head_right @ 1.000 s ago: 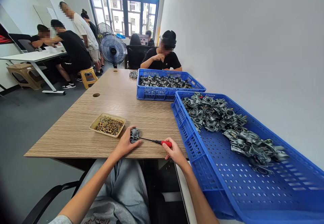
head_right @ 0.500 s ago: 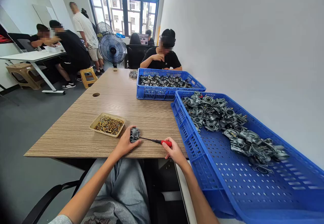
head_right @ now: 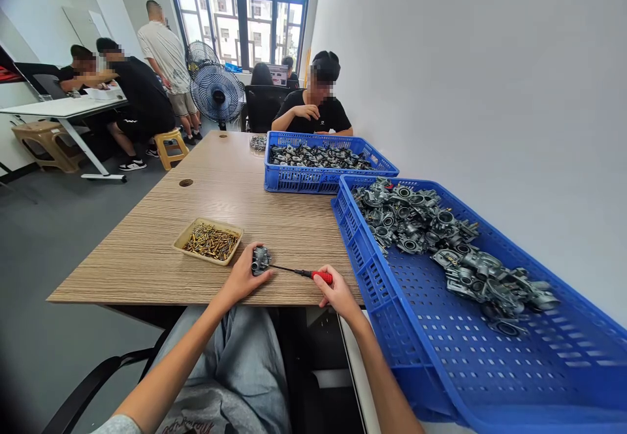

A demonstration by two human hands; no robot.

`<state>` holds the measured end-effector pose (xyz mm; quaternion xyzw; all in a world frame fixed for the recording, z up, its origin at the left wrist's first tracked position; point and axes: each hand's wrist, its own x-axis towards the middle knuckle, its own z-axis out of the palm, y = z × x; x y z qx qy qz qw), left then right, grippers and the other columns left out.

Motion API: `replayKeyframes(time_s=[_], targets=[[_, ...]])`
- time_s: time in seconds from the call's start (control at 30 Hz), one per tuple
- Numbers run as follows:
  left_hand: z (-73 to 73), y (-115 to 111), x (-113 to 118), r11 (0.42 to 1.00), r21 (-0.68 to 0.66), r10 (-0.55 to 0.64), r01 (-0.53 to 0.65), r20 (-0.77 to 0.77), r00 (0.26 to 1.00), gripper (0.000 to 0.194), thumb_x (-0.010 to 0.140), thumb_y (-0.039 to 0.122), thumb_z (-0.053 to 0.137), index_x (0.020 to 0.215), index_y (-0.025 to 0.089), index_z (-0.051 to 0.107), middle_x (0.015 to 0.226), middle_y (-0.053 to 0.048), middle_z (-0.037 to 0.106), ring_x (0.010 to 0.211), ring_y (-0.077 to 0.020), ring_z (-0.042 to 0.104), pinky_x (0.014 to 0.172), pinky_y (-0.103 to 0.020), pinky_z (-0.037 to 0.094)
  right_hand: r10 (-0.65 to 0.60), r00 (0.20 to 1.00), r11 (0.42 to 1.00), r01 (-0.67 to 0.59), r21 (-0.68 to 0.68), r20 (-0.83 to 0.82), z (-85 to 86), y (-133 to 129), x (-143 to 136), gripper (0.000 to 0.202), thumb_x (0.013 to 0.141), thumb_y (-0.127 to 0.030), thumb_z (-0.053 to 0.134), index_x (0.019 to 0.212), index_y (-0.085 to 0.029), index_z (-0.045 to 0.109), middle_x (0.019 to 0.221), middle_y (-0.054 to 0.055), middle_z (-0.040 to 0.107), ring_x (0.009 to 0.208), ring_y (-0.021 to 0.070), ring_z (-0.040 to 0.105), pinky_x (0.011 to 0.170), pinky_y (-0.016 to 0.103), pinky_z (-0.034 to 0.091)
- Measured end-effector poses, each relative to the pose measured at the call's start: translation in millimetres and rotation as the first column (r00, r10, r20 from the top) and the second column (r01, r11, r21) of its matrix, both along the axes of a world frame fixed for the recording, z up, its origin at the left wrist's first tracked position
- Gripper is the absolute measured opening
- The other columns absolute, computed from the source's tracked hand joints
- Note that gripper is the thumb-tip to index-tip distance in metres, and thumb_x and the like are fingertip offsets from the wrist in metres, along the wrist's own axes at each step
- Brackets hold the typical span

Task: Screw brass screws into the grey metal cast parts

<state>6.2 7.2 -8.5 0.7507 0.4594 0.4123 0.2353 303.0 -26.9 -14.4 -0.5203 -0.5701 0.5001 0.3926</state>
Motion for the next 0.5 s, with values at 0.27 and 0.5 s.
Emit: replayKeyframes(time_s=[0.27, 0.5], targets=[[-0.7, 0.0, 0.0, 1.000, -0.002, 0.000, 0.000, -0.009, 1.000, 0.068, 0.085, 0.039, 0.071, 0.142, 0.023, 0.037, 0.139, -0.012, 0.053, 0.132, -0.0271, 0.051, 0.115, -0.044, 0.041, -0.004, 1.000, 1.000, 0.004, 0.010, 0.000, 0.1, 0.0, -1.0, 0.039, 0.088, -0.060, 0.065, 0.092, -0.023, 0.052, 0.062, -0.010, 0.036, 0.044, 0.0064, 0.037, 0.039, 0.024, 0.054], [3.0, -1.6, 0.2, 1.000, 0.001, -0.001, 0.001, -0.009, 1.000, 0.068, 0.085, 0.039, 0.071, 0.141, 0.023, 0.037, 0.139, -0.011, 0.053, 0.131, -0.0270, 0.052, 0.115, -0.043, 0.041, -0.005, 1.000, 1.000, 0.005, 0.012, 0.001, 0.4, 0.7, -1.7, 0.039, 0.088, -0.060, 0.064, 0.091, -0.023, 0.051, 0.058, -0.011, 0.034, 0.043, 0.0070, 0.035, 0.038, 0.024, 0.054]])
